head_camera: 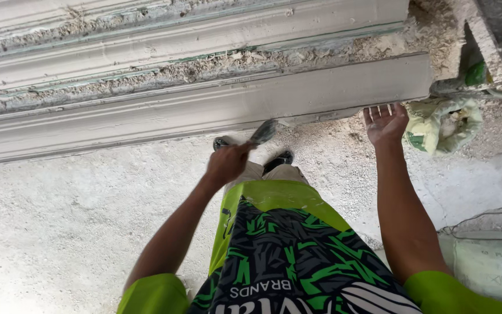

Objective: The person uses a small scraper to remove dried plaster residue from the grooves of decorative cornice moldings laid on a work surface, working along the lengths of the pieces and brushing debris away by hand as they go.

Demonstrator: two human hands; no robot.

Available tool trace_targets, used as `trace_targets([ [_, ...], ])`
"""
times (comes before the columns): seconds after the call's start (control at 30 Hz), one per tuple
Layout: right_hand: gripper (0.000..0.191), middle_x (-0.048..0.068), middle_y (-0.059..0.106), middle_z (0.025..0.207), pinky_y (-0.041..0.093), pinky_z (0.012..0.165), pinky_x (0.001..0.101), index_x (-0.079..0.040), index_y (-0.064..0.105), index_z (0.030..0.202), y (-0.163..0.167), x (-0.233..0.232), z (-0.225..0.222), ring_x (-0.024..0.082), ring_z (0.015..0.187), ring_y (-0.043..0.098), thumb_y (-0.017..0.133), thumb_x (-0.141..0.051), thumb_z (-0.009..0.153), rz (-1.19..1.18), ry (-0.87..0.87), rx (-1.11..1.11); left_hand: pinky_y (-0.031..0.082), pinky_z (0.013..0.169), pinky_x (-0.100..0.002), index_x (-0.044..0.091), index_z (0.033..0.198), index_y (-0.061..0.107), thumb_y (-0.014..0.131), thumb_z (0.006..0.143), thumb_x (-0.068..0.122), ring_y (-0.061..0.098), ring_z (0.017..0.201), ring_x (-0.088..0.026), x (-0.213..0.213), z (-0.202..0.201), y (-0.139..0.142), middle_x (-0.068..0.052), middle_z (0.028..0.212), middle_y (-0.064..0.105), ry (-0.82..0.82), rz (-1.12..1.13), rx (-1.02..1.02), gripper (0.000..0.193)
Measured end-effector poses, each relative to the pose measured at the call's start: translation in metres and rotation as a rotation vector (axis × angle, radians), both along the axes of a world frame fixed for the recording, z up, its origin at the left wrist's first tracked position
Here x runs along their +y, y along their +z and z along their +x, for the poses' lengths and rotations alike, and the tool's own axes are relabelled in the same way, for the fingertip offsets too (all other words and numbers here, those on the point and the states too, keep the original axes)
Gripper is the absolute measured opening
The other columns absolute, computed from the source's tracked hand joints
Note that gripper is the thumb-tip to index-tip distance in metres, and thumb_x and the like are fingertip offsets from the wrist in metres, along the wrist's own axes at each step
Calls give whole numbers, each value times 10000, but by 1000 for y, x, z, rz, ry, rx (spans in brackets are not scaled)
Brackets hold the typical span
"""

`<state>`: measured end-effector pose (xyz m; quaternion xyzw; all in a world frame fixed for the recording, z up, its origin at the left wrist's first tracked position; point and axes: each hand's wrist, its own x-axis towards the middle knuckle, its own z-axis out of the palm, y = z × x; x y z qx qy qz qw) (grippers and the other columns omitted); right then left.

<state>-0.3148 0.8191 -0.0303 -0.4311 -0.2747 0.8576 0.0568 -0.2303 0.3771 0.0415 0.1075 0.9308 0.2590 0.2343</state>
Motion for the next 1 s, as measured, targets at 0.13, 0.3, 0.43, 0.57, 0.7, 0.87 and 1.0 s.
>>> trace_targets([
  [0.13, 332, 114, 640, 1186, 459, 1136, 508, -93, 602, 1223, 1, 4, 1, 275, 1132, 617, 521, -324, 999, -2, -3, 34, 556, 486, -366, 205, 1242, 744, 563, 1035, 221, 705, 602, -205, 5, 7, 7, -104, 894, 779, 8, 87, 85, 275],
  [0.3, 357, 155, 639, 1191, 484, 1170, 509, -36, 590, 1236, 2, 12, 6, 288, 1104, 655, 537, -309, 1013, -8, 9, 89, 573, 474, -362, 193, 1261, 711, 582, 999, 198, 722, 647, -213, -21, 21, 21, -88, 1072, 759, -32, 128, 170, 292],
  [0.43, 354, 146, 629, 1144, 474, 1171, 514, -47, 593, 1232, 8, 12, 3, 271, 1046, 639, 555, -312, 1001, 35, 5, 88, 559, 424, -342, 240, 1427, 577, 596, 1006, 217, 665, 580, -196, -19, 24, 23, -121, 1045, 685, -122, 24, 194, 422],
  [0.57, 327, 162, 639, 1107, 450, 1161, 507, -40, 593, 1212, 15, 10, -14, 291, 1065, 654, 572, -282, 993, -2, 15, 164, 564, 442, -308, 233, 1528, 441, 621, 1014, 249, 642, 635, -166, -8, 23, 10, -110, 1083, 628, -229, -155, 187, 544],
  [0.7, 288, 123, 633, 1055, 493, 1130, 503, -52, 592, 1173, 17, 5, -28, 280, 1031, 632, 591, -289, 1009, 45, 47, 120, 578, 589, -295, 253, 1456, 486, 692, 929, 308, 657, 890, -175, -10, 22, -14, -77, 1133, 607, -296, -244, 446, 569],
  [0.87, 328, 119, 656, 1098, 490, 1149, 477, -46, 611, 1202, 12, 2, -26, 288, 1154, 648, 495, -316, 1055, -25, 46, 116, 606, 628, -282, 268, 1489, 475, 669, 964, 244, 663, 911, -177, -41, 11, -33, -77, 1254, 607, -398, -286, 575, 560],
  [1.0, 367, 152, 653, 1291, 439, 1163, 495, -37, 547, 1324, 7, 6, -23, 329, 1338, 611, 470, -297, 1076, 24, 137, 130, 570, 433, -233, 325, 1477, 496, 631, 971, 177, 677, 761, -198, -52, -4, -33, -91, 1225, 613, -555, -384, 473, 544],
])
